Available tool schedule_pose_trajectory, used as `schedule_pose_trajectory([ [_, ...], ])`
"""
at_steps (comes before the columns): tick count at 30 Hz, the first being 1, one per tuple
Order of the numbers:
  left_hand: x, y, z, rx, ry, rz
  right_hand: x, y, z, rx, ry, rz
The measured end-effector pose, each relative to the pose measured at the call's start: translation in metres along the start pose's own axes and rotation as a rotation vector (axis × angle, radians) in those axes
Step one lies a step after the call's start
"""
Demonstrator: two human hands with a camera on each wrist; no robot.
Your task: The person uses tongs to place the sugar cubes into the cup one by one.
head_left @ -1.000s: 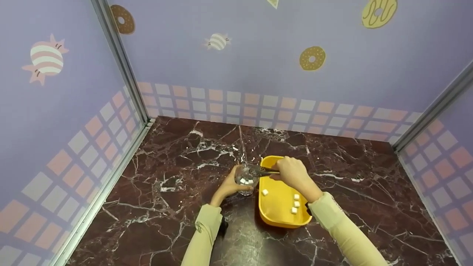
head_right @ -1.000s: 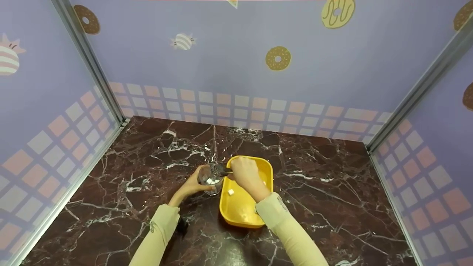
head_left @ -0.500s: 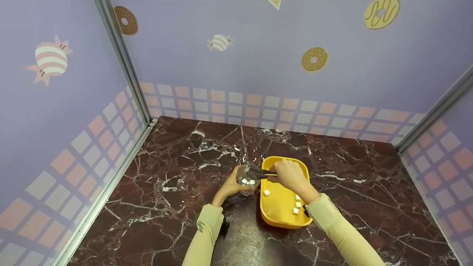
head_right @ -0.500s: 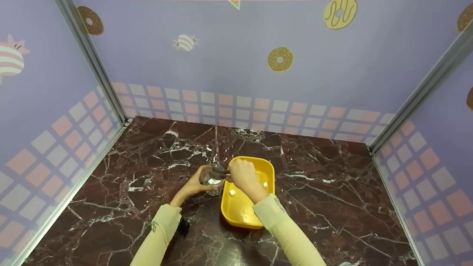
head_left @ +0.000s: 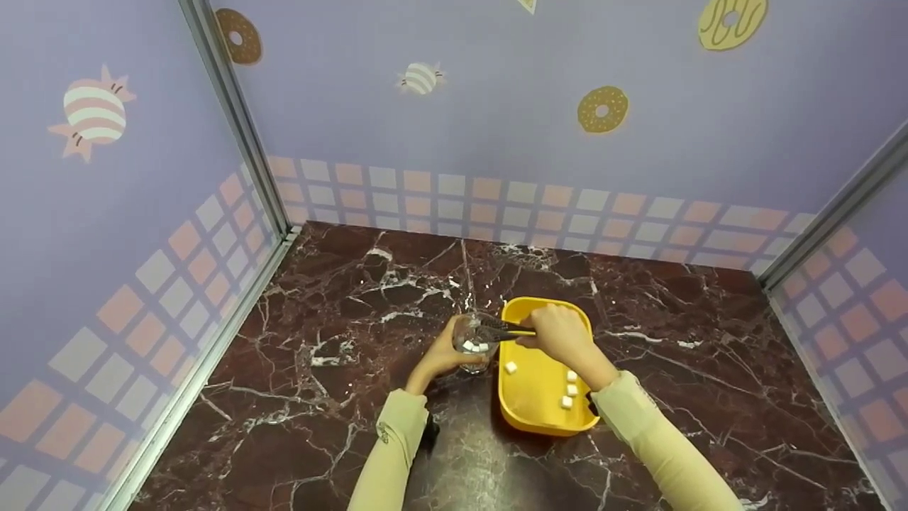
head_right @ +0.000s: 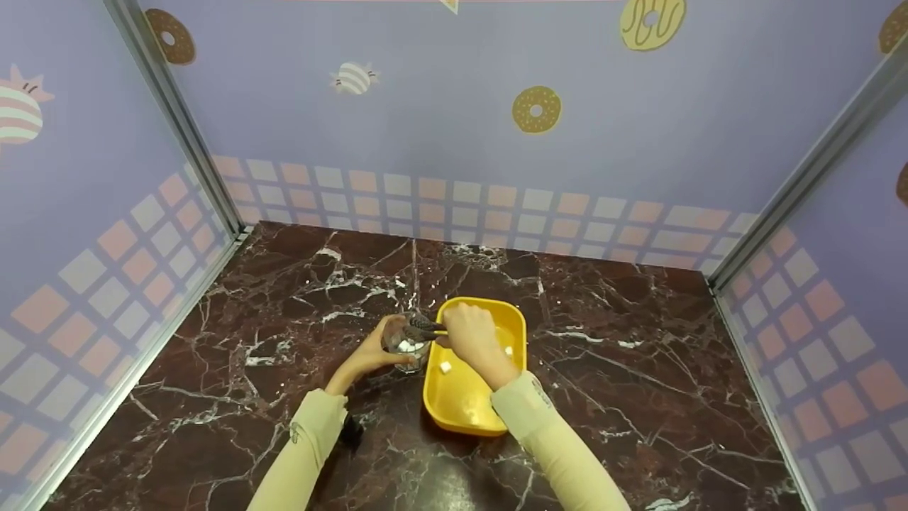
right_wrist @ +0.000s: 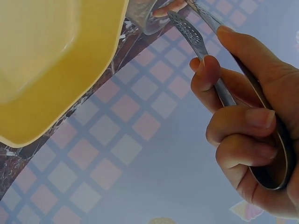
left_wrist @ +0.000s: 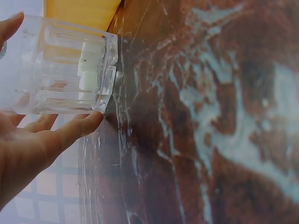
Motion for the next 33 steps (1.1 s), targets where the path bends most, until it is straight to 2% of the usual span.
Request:
schedule_pose_trajectory([
  [4,0.0,0.003,-0.001,0.019,-0.003,0.015,0.002,0.004,-0.002,0.003,0.0,-0.004],
  [12,0.001,-0.023,0.009,0.02,0.042,0.072,0.007,0.019,-0.007,-0.019,-0.002,0.041],
  [20,0.001,-0.025,0.011,0.019,0.051,0.1,0.008,0.037,-0.014,-0.035,0.0,0.031],
  [29,0.001,-0.027,0.012,0.033,0.051,0.085,0.0,0.058,-0.024,-0.08,-0.02,0.004],
  [33,0.001,-0.025,0.01,0.038,0.036,0.05,-0.005,0.07,-0.027,-0.121,-0.034,-0.018],
])
Point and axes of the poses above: each hand's wrist, its own z-axis towards the middle knuckle, its own x-axis out of the back of the hand, y = z × x, the point moved 7 cm from there along z, towards the middle knuckle, and after that the axes turned 3 degrees about z, right-handed, at the moved point
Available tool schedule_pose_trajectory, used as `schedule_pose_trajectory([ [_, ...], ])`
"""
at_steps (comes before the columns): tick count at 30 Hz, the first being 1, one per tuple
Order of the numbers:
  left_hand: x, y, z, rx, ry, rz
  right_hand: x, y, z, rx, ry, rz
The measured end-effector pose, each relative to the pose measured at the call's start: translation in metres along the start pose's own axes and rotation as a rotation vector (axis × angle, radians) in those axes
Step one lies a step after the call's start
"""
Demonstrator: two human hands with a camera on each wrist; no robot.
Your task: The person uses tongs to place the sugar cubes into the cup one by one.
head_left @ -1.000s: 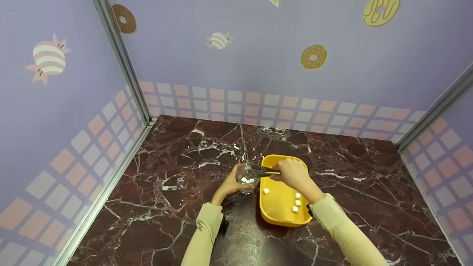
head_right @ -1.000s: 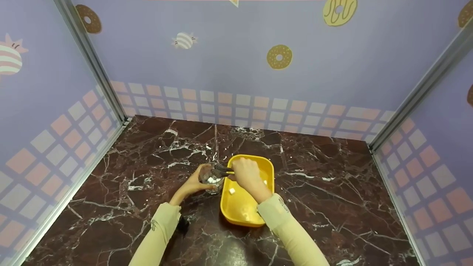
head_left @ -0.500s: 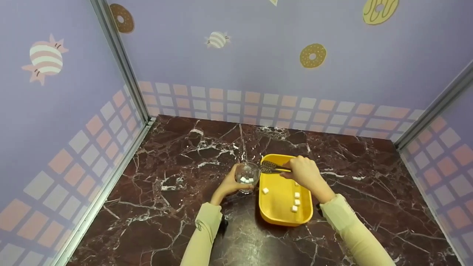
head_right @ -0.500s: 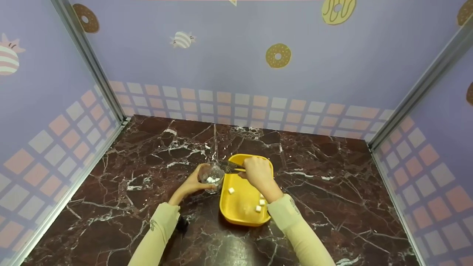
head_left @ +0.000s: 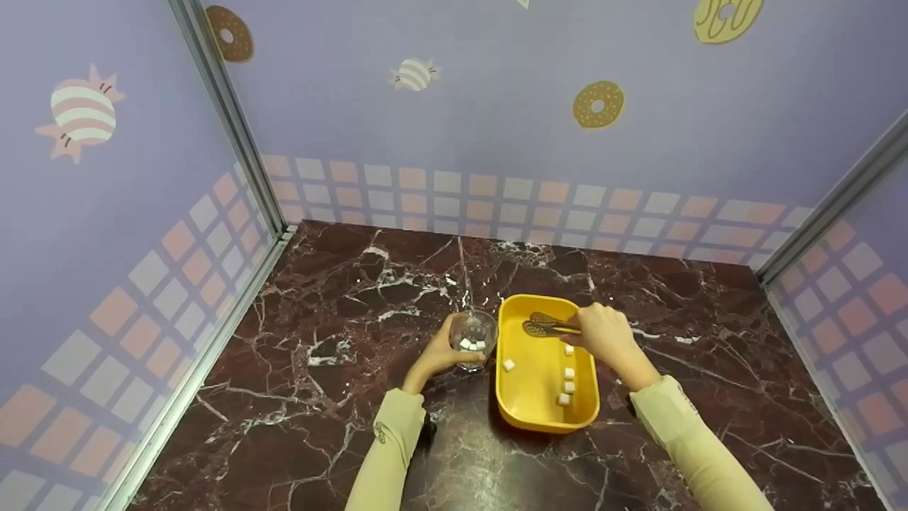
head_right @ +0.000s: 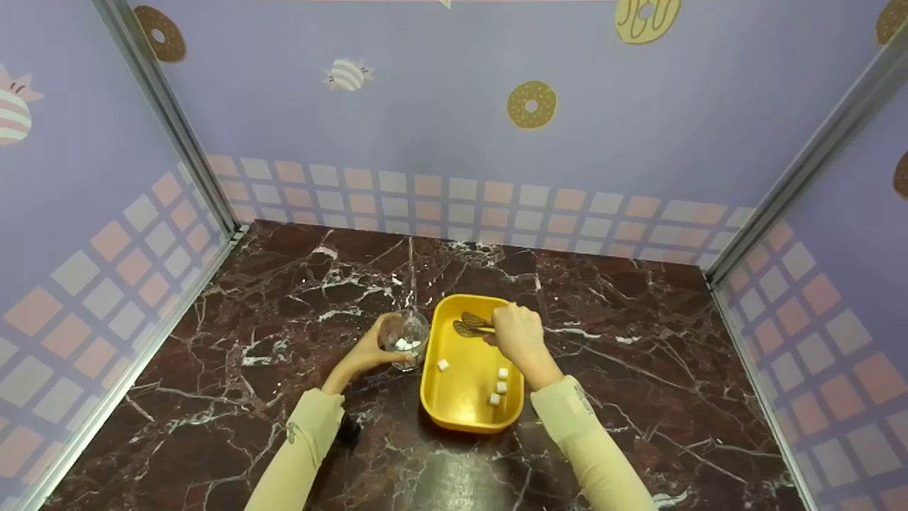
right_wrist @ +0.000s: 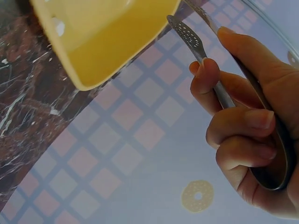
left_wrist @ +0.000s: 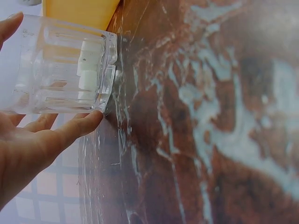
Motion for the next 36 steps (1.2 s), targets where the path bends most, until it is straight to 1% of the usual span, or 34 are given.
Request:
schedule_pose_trajectory([
  [4,0.001,0.013,-0.006,-0.004,-0.017,-0.046,-0.004,0.01,0.0,-0.034,0.0,-0.02],
  [8,0.002,0.028,-0.013,-0.006,-0.017,-0.042,-0.007,0.016,0.0,-0.049,0.007,-0.046],
  [10,0.002,0.032,-0.015,-0.003,-0.018,-0.037,-0.009,0.018,0.0,-0.054,0.009,-0.062],
  [15,0.002,0.029,-0.014,0.005,-0.012,-0.021,-0.013,0.02,0.002,-0.066,0.006,-0.105],
  [22,0.0,-0.005,0.002,0.016,0.013,0.016,-0.017,0.016,0.003,-0.051,0.021,-0.198],
  [25,0.001,-0.004,0.001,0.013,0.022,0.032,-0.02,0.014,0.003,-0.047,0.006,-0.248],
  [26,0.001,-0.002,0.0,0.002,0.022,0.025,-0.021,0.013,0.004,-0.048,-0.003,-0.259],
  [29,0.001,0.01,-0.005,-0.025,0.015,-0.008,-0.025,0.012,0.005,-0.051,-0.041,-0.279],
  [33,0.002,0.027,-0.012,-0.034,0.002,-0.04,-0.028,0.011,0.006,-0.054,-0.079,-0.3],
  [35,0.002,0.028,-0.013,-0.03,0.0,-0.042,-0.029,0.01,0.006,-0.051,-0.084,-0.319],
  [36,0.002,0.026,-0.012,-0.034,0.003,-0.031,-0.029,0.009,0.006,-0.05,-0.086,-0.325],
])
Point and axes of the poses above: each hand's wrist, its own z-axis towards the middle knuckle, its own x-axis out of the back of the hand, y = z × x, the point moved 7 cm from there along z, towards the middle knuckle, and after that the axes turned 3 degrees about z, right-handed, at the moved point
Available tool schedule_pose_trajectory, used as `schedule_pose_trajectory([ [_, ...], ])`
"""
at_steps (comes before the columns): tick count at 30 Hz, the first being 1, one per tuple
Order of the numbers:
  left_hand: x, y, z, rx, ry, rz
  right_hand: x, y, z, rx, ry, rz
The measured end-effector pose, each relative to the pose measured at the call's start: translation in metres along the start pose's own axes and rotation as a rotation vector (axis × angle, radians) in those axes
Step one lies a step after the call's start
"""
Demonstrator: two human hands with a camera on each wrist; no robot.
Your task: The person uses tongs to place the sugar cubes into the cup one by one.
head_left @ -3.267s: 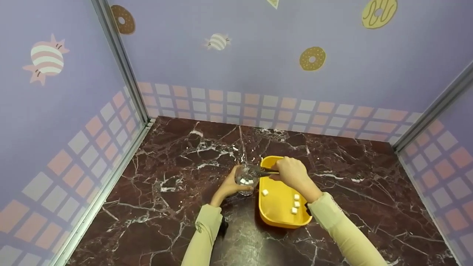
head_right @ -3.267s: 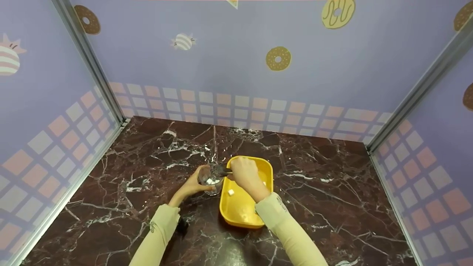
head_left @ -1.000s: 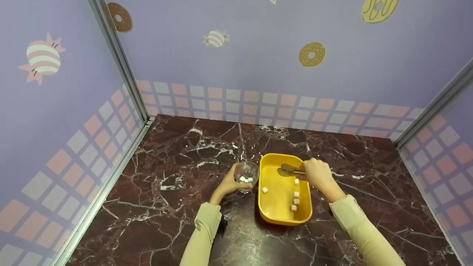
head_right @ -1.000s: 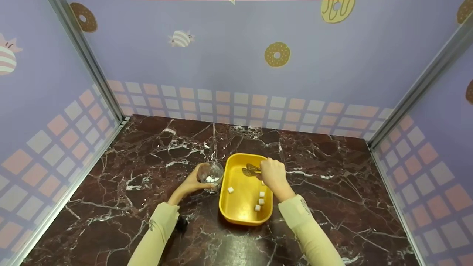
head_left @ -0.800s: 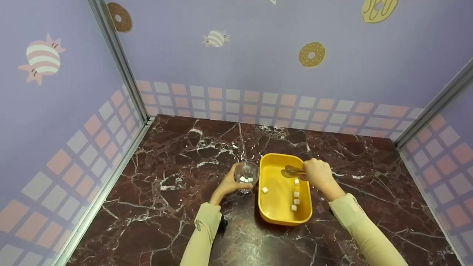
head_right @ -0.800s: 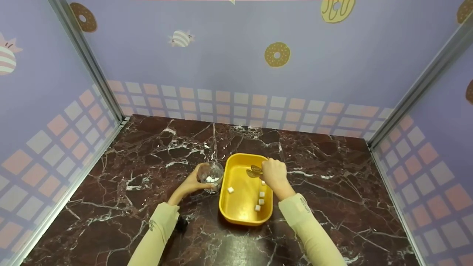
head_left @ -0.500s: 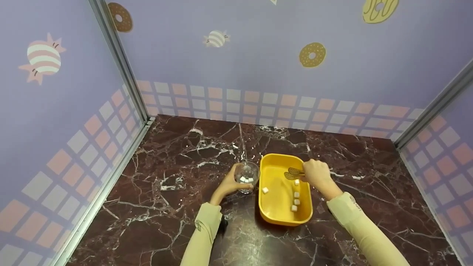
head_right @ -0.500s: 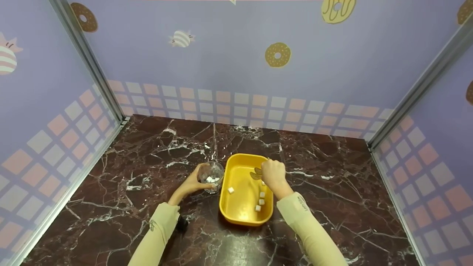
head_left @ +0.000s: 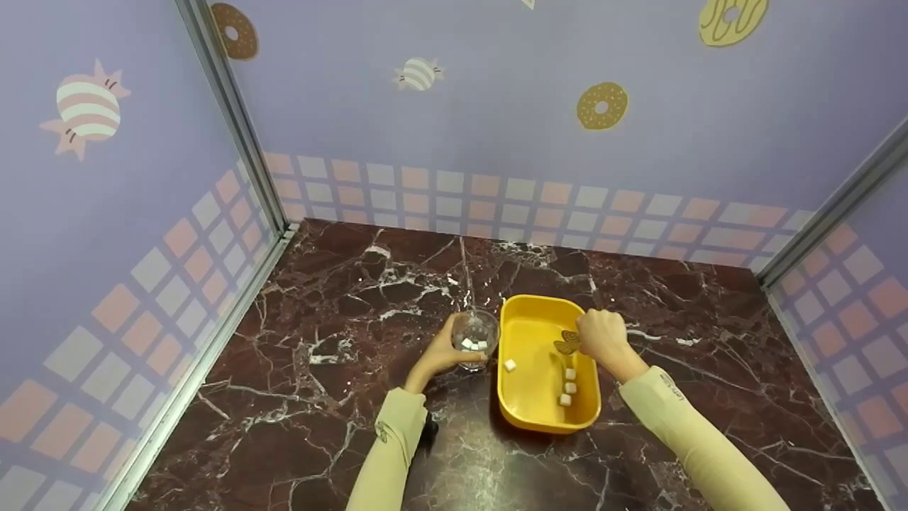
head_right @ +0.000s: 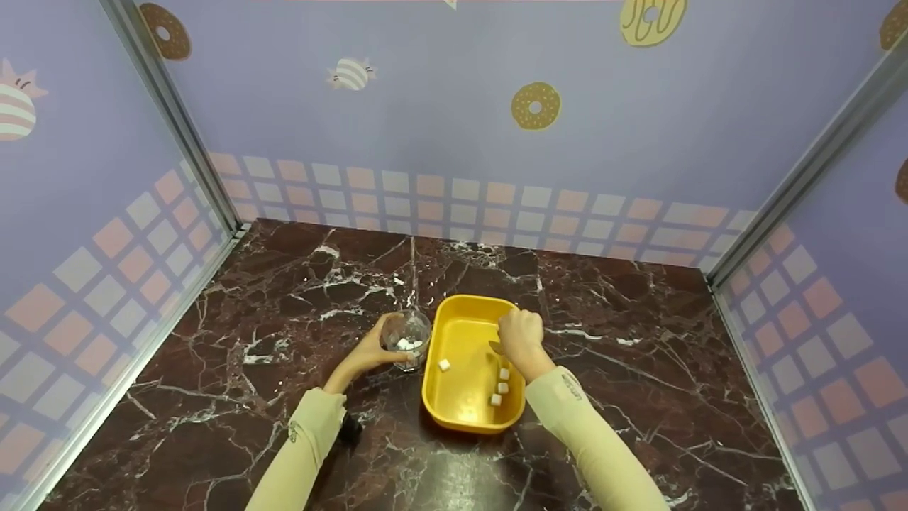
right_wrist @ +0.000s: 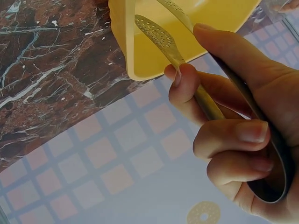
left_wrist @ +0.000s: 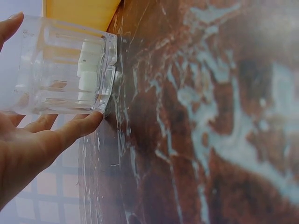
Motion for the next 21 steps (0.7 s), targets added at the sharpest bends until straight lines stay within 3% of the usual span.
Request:
schedule_pose_trajectory([
  [6,-0.001,-0.024,0.01,0.004,0.017,0.05,0.0,-0.001,-0.001,-0.001,0.014,-0.022],
  [8,-0.001,-0.027,0.012,0.023,0.015,0.029,-0.001,-0.001,-0.001,-0.005,0.028,-0.023],
  [21,-0.001,-0.026,0.012,0.022,0.022,0.052,-0.005,0.001,0.001,-0.013,0.062,-0.026],
])
Point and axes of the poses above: each hand's wrist, its own z-axis towards the middle knuckle, its own x-axis out of the back of the hand, y = z × x, the point moved 7 cm from there along z, towards the middle knuckle, and after that the axes turned 3 degrees about z, right-handed, at the moved point
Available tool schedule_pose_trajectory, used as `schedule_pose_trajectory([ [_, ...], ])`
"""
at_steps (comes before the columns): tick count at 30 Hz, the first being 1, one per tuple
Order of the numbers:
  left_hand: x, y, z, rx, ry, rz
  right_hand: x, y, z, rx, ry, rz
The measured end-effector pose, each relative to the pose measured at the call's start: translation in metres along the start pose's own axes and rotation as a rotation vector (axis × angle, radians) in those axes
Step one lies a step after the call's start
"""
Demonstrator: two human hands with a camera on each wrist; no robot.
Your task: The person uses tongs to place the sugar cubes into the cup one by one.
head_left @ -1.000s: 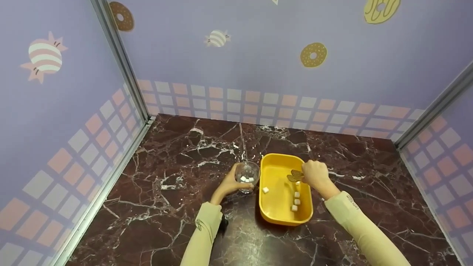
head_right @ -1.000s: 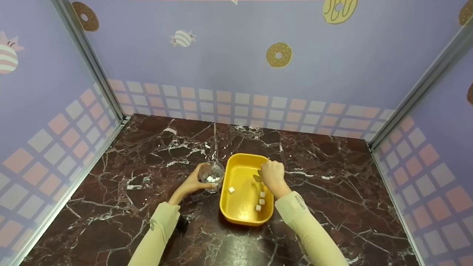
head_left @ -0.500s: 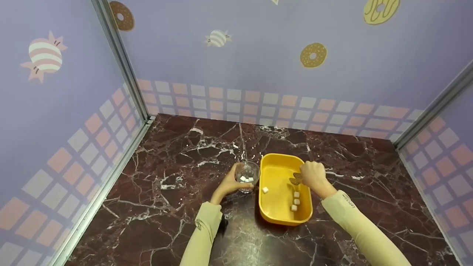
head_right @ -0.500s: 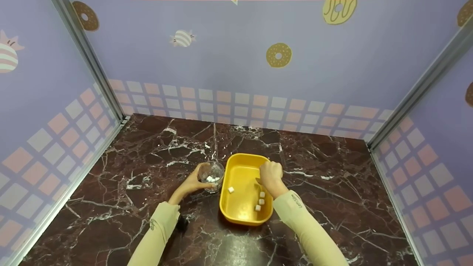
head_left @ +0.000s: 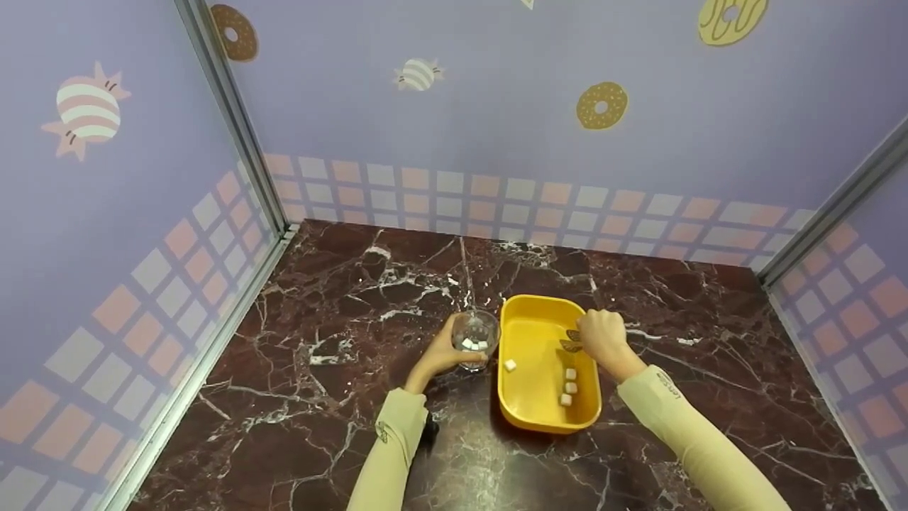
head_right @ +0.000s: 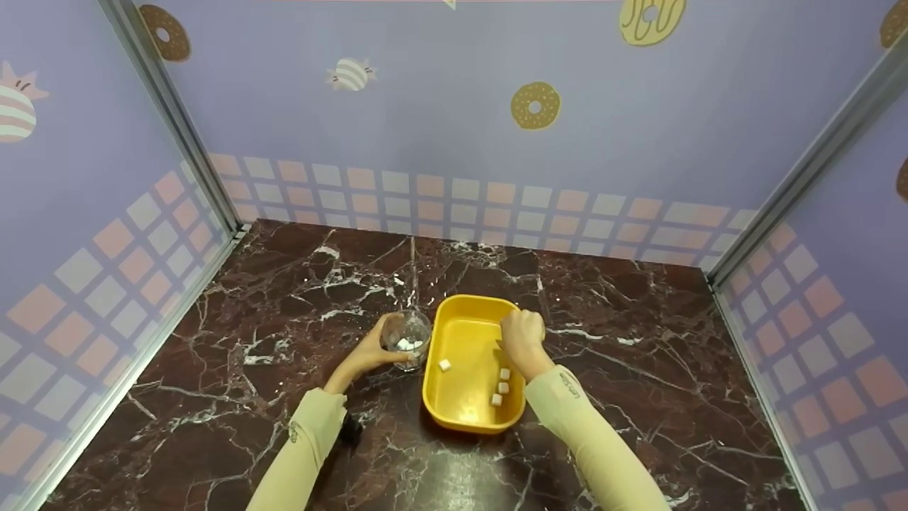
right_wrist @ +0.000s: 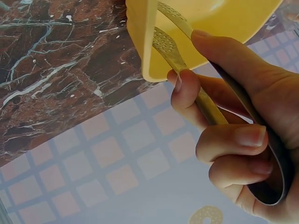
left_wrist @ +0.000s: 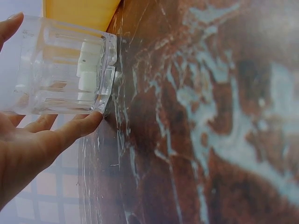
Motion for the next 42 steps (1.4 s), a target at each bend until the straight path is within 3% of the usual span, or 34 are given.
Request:
schedule_pose_trajectory([
  [6,-0.001,-0.001,0.0,-0.004,-0.006,0.002,-0.019,0.006,0.002,-0.002,0.057,-0.017],
  [10,-0.002,-0.002,-0.001,0.018,-0.003,0.004,-0.015,0.004,-0.001,0.003,0.085,0.0],
  [14,-0.002,-0.002,-0.001,0.024,-0.003,-0.001,-0.006,0.002,-0.005,0.017,0.066,0.012],
  [20,-0.003,-0.002,-0.001,-0.005,-0.006,-0.032,-0.009,0.006,-0.005,0.012,0.007,0.02],
  [24,-0.001,0.019,-0.011,-0.033,-0.01,-0.046,-0.012,0.011,-0.006,0.017,-0.008,0.068],
  [27,0.001,0.034,-0.018,-0.016,-0.015,-0.035,-0.01,0.014,-0.007,0.01,-0.019,0.108],
  [35,0.002,0.03,-0.016,0.006,-0.03,-0.019,-0.006,0.019,-0.01,-0.011,-0.053,0.152],
  [42,0.001,0.003,-0.003,-0.018,-0.01,-0.014,0.006,0.015,-0.012,0.005,-0.032,0.161],
])
Point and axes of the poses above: each hand's wrist, its own z-axis towards the middle knuckle, its own x-axis out of the back of the hand, y = z × x, the point moved 7 cm from there along z, towards the middle knuckle, and after that the axes turned 3 degrees about z, right-handed, at the moved point
